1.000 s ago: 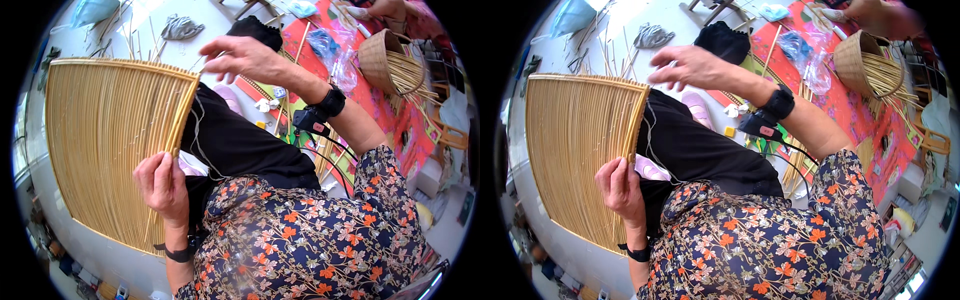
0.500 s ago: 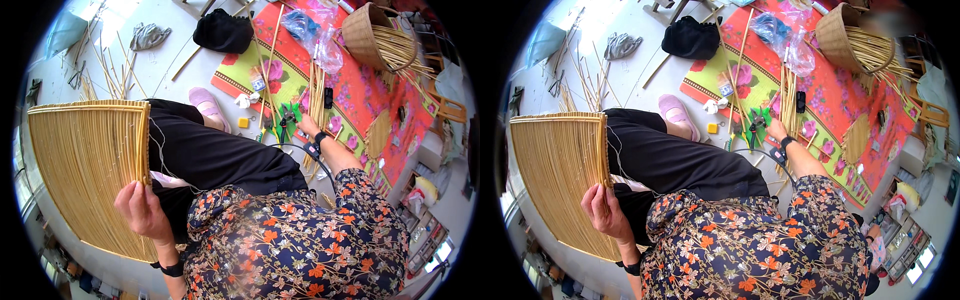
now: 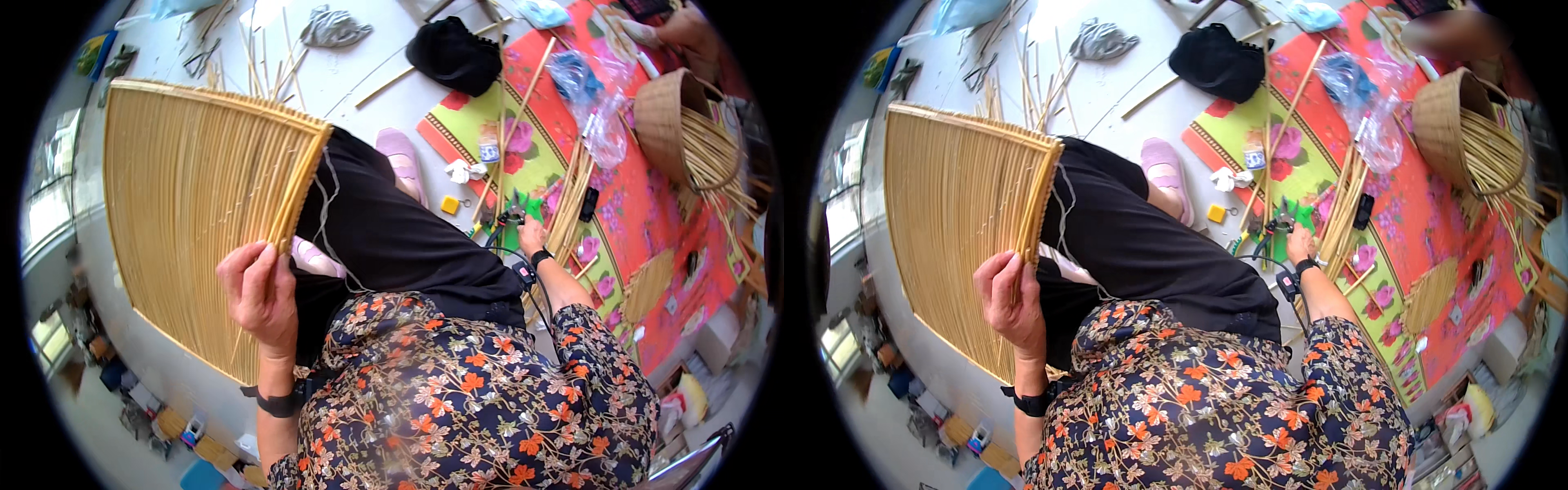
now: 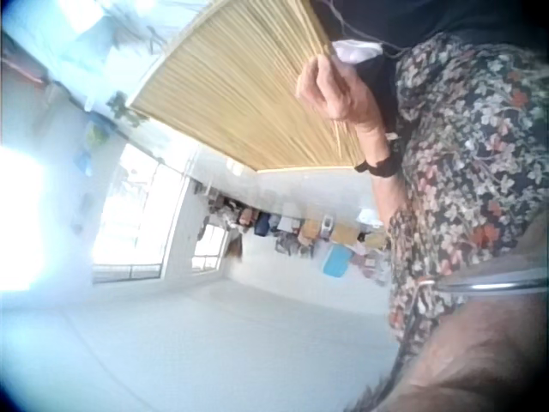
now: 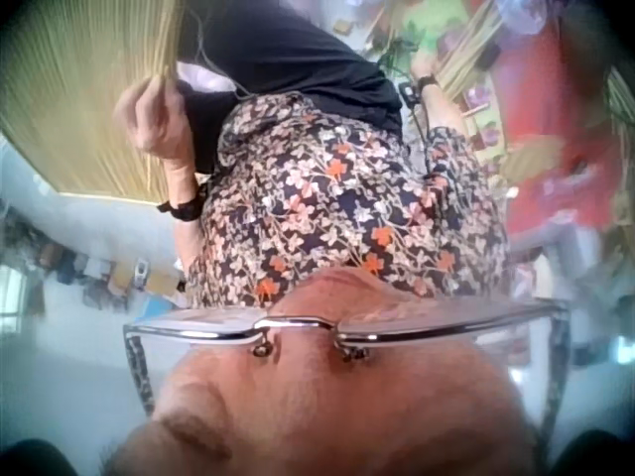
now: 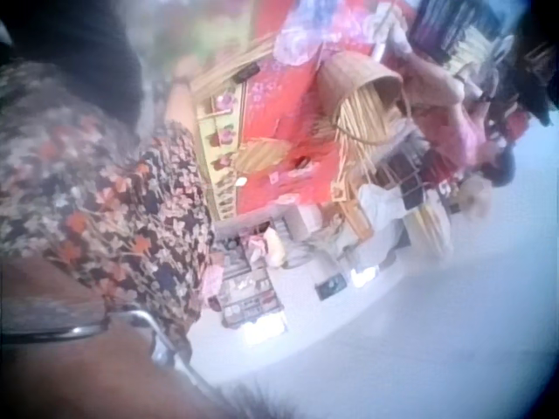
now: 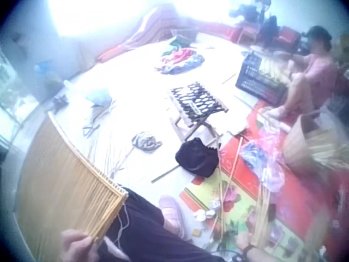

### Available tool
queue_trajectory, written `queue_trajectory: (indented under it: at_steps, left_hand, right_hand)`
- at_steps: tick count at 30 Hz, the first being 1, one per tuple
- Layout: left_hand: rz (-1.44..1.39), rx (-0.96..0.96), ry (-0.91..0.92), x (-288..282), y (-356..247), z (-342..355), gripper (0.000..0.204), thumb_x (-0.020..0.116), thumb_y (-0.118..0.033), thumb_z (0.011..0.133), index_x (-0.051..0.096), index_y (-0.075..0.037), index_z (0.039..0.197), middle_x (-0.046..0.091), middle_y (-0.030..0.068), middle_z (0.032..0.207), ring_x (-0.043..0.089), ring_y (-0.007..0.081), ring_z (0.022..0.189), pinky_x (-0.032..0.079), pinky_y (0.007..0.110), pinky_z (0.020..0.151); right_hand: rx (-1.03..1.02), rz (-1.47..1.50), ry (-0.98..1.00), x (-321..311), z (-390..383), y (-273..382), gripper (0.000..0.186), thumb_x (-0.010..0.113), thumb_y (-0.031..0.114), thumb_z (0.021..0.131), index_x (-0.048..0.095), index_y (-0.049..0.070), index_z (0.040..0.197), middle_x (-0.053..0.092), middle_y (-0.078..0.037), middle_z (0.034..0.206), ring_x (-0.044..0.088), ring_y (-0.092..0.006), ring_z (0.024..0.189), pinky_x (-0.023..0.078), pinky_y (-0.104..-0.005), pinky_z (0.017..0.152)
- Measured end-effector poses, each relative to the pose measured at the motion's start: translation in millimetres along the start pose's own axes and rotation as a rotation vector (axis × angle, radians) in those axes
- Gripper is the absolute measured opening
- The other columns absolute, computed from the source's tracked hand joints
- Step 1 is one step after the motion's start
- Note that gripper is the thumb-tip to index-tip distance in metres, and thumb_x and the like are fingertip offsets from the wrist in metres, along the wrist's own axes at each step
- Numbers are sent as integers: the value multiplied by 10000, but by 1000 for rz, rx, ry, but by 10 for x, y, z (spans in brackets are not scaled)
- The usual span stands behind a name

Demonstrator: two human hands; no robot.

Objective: The person weaves straw reeds together using a needle and string, trims the excess ends with shears, and measures the width of the mat with a tape measure.

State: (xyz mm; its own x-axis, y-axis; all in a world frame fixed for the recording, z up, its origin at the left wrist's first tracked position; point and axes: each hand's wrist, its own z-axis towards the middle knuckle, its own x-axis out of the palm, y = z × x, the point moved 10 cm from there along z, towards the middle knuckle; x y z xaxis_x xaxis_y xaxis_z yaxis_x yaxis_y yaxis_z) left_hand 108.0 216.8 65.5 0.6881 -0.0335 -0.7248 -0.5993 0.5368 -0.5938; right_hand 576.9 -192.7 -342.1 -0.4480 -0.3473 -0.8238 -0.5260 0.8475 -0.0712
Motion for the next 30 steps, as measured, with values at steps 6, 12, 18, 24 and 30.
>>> queue_trajectory:
  at_steps: [6,12,18,24,30]
  left_hand:
    - [-5,-5,3,-30,96,-30,248,769,87,864,757,6,1098,676,133,1126,663,271,1047,550,341,902]
    - [2,50,-73,-18,165,-74,253,825,68,799,749,-23,1023,693,115,1069,664,281,996,553,365,863]
    - [-31,-6,-113,-29,189,-87,246,826,64,777,737,-39,982,701,103,1032,664,276,982,552,380,848]
    - [-37,-14,-117,-28,181,-26,263,826,52,744,730,-50,966,704,93,1029,659,285,974,548,390,850]
    - [-60,-94,-93,11,164,22,265,831,34,738,711,-55,958,698,94,1082,650,283,1008,532,398,883]
  right_hand:
    - [-141,658,-164,-78,-69,-133,279,628,88,950,669,36,1221,723,-167,1009,682,-319,948,525,-423,850]
    - [-459,1121,-177,-1136,437,435,304,613,161,1076,628,36,1353,706,-51,1041,679,-153,965,555,-307,812]
    - [-829,1441,178,-3048,-797,2677,341,656,168,1064,620,-13,1350,706,-69,1067,693,-180,942,554,-341,856]
    - [-738,1548,639,-2798,-1834,3477,605,811,330,921,600,-31,1359,694,-94,1064,664,-158,873,492,-289,682]
    - [-704,1344,983,-2625,-2419,3701,991,711,722,834,534,-60,1416,659,-110,1119,655,-194,956,523,-317,837]
